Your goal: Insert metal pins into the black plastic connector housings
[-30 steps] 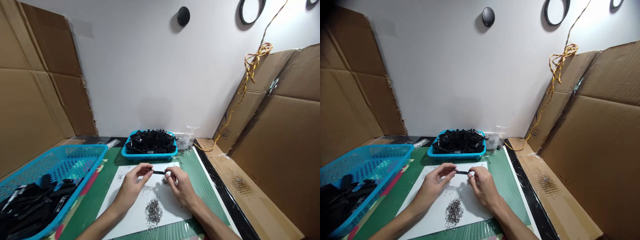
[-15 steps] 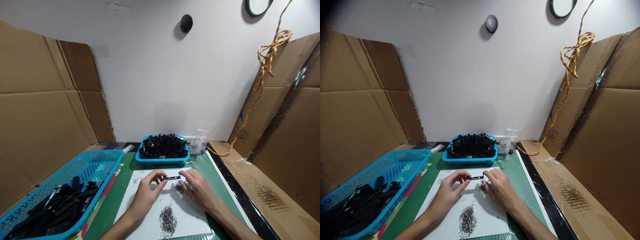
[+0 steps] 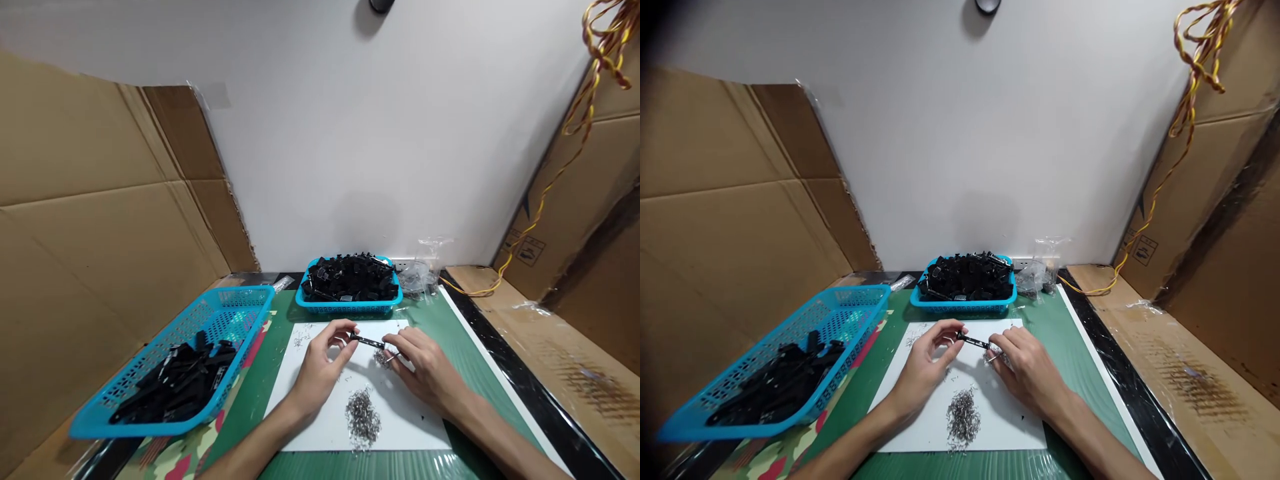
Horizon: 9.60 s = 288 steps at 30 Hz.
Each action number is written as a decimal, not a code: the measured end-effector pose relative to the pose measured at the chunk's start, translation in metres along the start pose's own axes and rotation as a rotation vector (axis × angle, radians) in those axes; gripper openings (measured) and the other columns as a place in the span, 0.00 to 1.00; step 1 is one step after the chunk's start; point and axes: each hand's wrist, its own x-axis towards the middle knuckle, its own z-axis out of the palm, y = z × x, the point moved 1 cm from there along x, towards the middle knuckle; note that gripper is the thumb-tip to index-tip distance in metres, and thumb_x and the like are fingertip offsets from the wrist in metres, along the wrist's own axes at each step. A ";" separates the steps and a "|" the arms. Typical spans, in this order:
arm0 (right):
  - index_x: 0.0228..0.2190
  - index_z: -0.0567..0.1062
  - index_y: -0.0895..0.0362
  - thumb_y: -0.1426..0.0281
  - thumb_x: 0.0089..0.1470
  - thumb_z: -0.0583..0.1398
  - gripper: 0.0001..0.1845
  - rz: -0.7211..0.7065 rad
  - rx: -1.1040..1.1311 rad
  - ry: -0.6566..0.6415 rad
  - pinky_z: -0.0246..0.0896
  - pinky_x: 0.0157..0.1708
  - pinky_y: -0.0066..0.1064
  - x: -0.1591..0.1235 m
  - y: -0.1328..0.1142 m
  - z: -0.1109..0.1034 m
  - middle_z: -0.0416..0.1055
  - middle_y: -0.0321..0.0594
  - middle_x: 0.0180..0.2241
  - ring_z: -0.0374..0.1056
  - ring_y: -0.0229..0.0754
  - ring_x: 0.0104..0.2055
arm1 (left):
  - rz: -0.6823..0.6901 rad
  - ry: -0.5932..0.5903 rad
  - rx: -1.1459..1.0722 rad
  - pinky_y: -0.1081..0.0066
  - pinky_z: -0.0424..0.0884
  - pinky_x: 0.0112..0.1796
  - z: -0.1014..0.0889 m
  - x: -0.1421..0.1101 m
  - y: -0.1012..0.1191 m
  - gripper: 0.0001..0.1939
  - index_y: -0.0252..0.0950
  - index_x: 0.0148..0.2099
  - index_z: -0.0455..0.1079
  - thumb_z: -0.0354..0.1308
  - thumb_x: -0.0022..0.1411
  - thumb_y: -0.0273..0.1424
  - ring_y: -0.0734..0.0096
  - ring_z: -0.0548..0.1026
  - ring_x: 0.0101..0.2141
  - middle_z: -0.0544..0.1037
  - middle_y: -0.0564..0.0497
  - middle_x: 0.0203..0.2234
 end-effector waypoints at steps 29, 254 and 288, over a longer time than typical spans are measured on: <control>0.44 0.75 0.53 0.70 0.70 0.54 0.09 0.239 -0.075 0.075 0.64 0.39 0.41 0.000 0.021 -0.020 0.71 0.44 0.37 0.67 0.51 0.41 | 0.209 0.270 0.317 0.64 0.75 0.45 -0.033 0.035 0.032 0.10 0.38 0.47 0.79 0.66 0.65 0.36 0.63 0.80 0.40 0.84 0.48 0.41; 0.25 0.76 0.58 0.53 0.52 0.69 0.21 0.847 0.802 -0.310 0.40 0.18 0.27 -0.003 0.020 -0.048 0.60 0.28 0.18 0.49 0.31 0.19 | 0.057 -0.321 0.216 0.64 0.70 0.42 0.028 -0.017 0.025 0.08 0.38 0.45 0.74 0.65 0.66 0.34 0.67 0.73 0.34 0.79 0.51 0.35; 0.28 0.78 0.57 0.67 0.57 0.63 0.08 0.724 0.214 -0.218 0.56 0.22 0.28 -0.034 -0.007 -0.035 0.73 0.35 0.21 0.64 0.37 0.22 | 0.125 -0.391 0.134 0.64 0.70 0.43 0.036 -0.016 0.016 0.08 0.35 0.47 0.80 0.63 0.69 0.32 0.65 0.77 0.37 0.83 0.50 0.33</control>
